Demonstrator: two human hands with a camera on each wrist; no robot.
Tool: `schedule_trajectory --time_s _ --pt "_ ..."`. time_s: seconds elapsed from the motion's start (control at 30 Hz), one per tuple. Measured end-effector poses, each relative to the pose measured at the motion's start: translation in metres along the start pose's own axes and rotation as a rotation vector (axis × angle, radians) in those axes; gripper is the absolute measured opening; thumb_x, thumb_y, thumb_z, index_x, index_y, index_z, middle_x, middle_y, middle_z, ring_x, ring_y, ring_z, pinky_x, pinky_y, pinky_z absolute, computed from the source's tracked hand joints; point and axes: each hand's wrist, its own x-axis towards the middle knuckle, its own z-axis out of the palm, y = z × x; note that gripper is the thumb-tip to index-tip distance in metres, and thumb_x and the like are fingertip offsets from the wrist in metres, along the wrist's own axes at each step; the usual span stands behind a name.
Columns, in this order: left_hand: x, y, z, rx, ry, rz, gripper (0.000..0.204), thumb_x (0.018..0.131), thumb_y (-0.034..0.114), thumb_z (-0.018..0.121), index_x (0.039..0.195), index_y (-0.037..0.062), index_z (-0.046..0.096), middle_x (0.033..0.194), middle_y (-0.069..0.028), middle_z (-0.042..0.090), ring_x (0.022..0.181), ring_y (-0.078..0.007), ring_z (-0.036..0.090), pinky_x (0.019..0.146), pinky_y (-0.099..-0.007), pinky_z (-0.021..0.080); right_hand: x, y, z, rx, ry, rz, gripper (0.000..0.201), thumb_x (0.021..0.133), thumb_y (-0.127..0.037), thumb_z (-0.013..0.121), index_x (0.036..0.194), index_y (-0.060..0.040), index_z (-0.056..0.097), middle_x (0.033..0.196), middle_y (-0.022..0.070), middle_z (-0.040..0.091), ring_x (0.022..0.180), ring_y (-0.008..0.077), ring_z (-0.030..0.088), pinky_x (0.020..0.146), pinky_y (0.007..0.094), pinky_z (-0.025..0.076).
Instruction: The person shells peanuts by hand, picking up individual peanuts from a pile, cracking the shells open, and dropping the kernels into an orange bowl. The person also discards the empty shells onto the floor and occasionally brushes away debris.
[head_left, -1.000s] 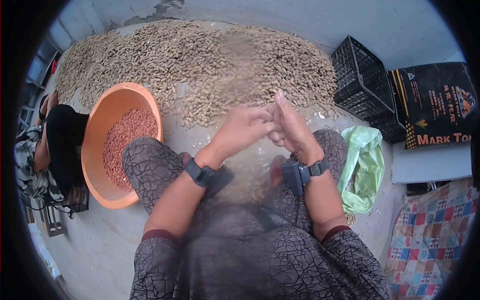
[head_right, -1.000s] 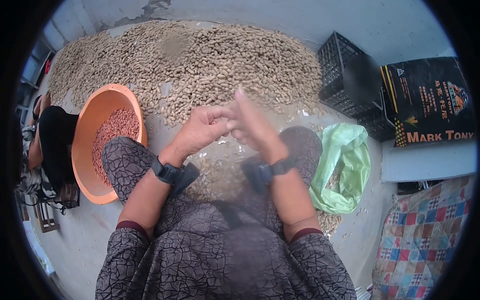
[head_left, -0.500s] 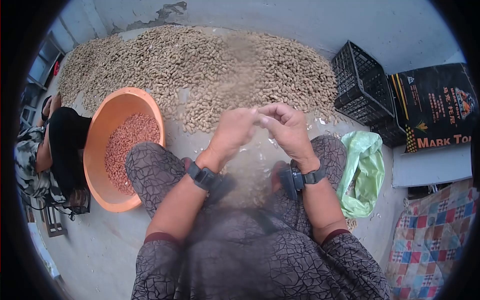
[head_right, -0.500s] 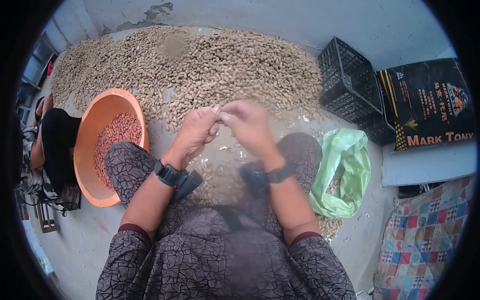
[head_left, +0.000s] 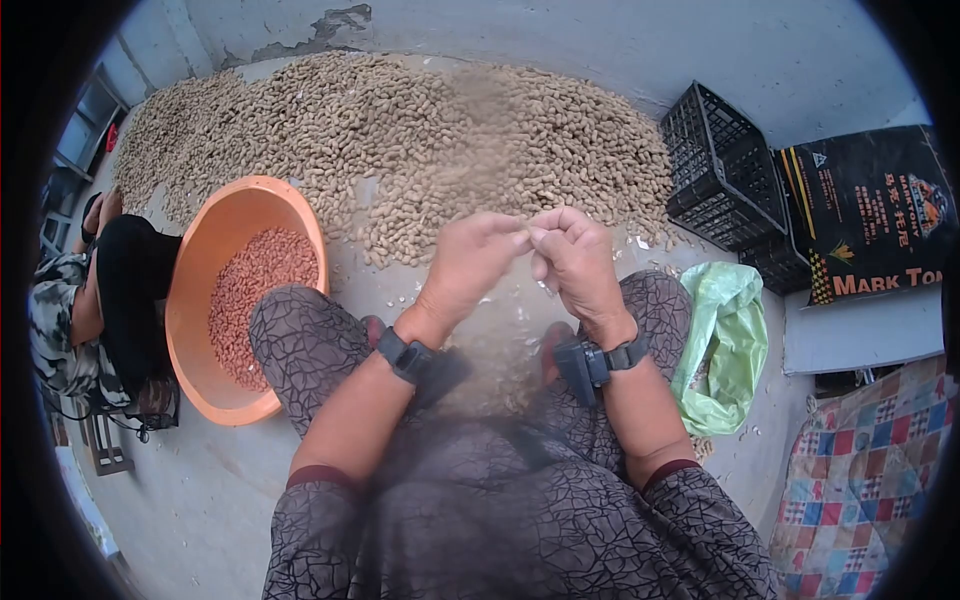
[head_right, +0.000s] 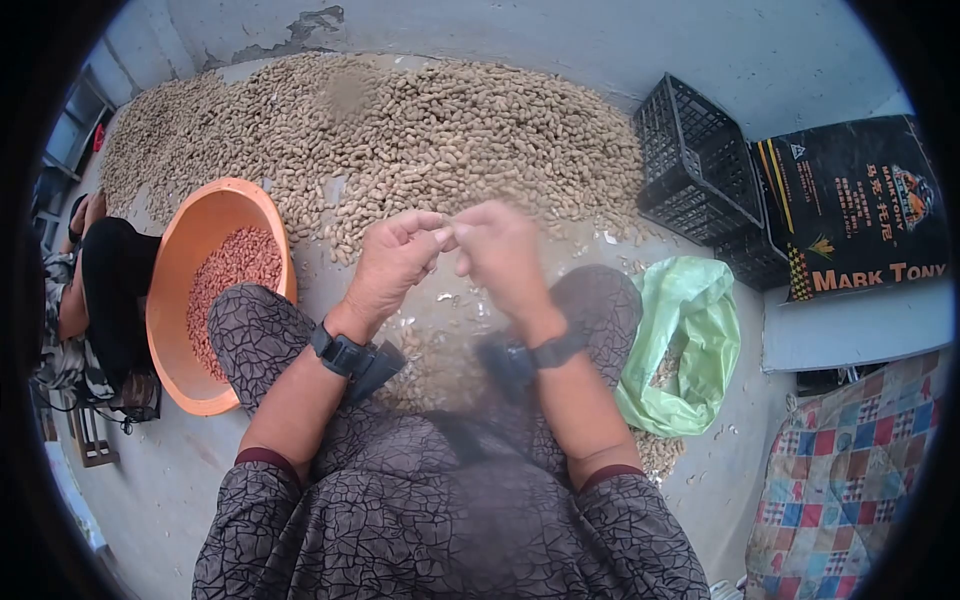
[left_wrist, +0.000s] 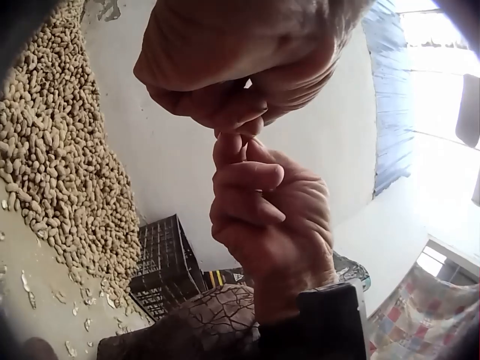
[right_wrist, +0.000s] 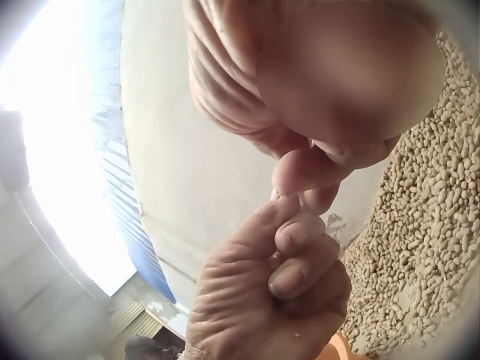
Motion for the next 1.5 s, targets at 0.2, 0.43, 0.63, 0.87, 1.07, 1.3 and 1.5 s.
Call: schedule_trajectory --time_s 0.2,0.43,0.63,0.87,1.07,1.3,1.5 --pt "-0.001 0.004 -0.002 0.195 -0.011 0.170 0.015 0.085 0.011 0.056 0.092 0.0004 0.065 0.069 0.0023 0.059 0.058 -0.0027 0.048 0.048 -0.0190 0.039 0.001 -0.001 -0.004 -0.127 -0.035 -0.071 0.008 0.080 -0.003 0.060 0.086 0.0007 0.062 0.073 0.0044 0.061 0.054 0.0067 0.054 0.046 0.0193 0.043" --pt "-0.005 0.015 -0.003 0.593 -0.062 0.405 0.015 0.079 0.010 0.051 0.080 0.0012 0.063 0.070 -0.0164 0.060 0.066 -0.0306 0.060 0.061 -0.0360 0.046 -0.003 -0.004 -0.005 -0.243 -0.045 -0.172 0.004 0.078 -0.001 0.061 0.081 0.0012 0.063 0.070 0.0031 0.059 0.057 0.0073 0.055 0.049 0.0202 0.044" --pt "-0.007 0.005 0.003 0.592 -0.037 0.408 0.014 0.076 0.008 0.052 0.077 -0.0002 0.063 0.067 -0.0168 0.059 0.062 -0.0305 0.059 0.059 -0.0359 0.046 0.000 0.013 -0.009 -0.441 -0.058 -0.282 0.005 0.074 -0.002 0.057 0.071 0.0007 0.060 0.064 0.0037 0.058 0.054 0.0078 0.054 0.047 0.0203 0.042" --pt "-0.004 -0.005 0.009 -0.054 0.035 0.059 0.014 0.087 0.007 0.051 0.091 -0.0006 0.063 0.066 -0.0003 0.059 0.050 -0.0028 0.045 0.043 -0.0161 0.035 0.001 0.006 -0.003 0.061 0.069 0.021 0.001 0.079 0.000 0.055 0.078 -0.0010 0.055 0.067 0.0087 0.061 0.046 0.0062 0.050 0.039 0.0165 0.038" --pt "-0.002 -0.015 0.003 -0.364 -0.075 -0.045 0.018 0.090 0.007 0.050 0.103 -0.0016 0.058 0.081 -0.0035 0.061 0.055 -0.0021 0.045 0.045 -0.0142 0.034 0.002 0.003 -0.004 0.267 0.034 0.059 0.007 0.079 -0.001 0.055 0.086 0.0013 0.055 0.069 0.0101 0.062 0.050 0.0072 0.051 0.039 0.0171 0.037" --pt "-0.003 -0.015 0.001 -0.530 -0.158 -0.047 0.019 0.090 0.005 0.049 0.107 -0.0011 0.057 0.084 -0.0043 0.061 0.056 -0.0028 0.045 0.046 -0.0140 0.034 0.000 0.004 -0.003 0.282 0.032 0.027 0.010 0.077 -0.002 0.057 0.085 0.0045 0.058 0.069 0.0090 0.062 0.053 0.0078 0.054 0.041 0.0182 0.038" --pt "-0.003 -0.008 0.006 -0.127 -0.018 0.002 0.018 0.088 0.007 0.052 0.104 -0.0007 0.058 0.077 -0.0035 0.061 0.054 -0.0025 0.046 0.045 -0.0150 0.035 -0.003 0.004 -0.002 0.008 0.088 -0.075 0.007 0.076 -0.002 0.058 0.080 0.0021 0.060 0.067 0.0059 0.060 0.053 0.0067 0.054 0.044 0.0179 0.040"
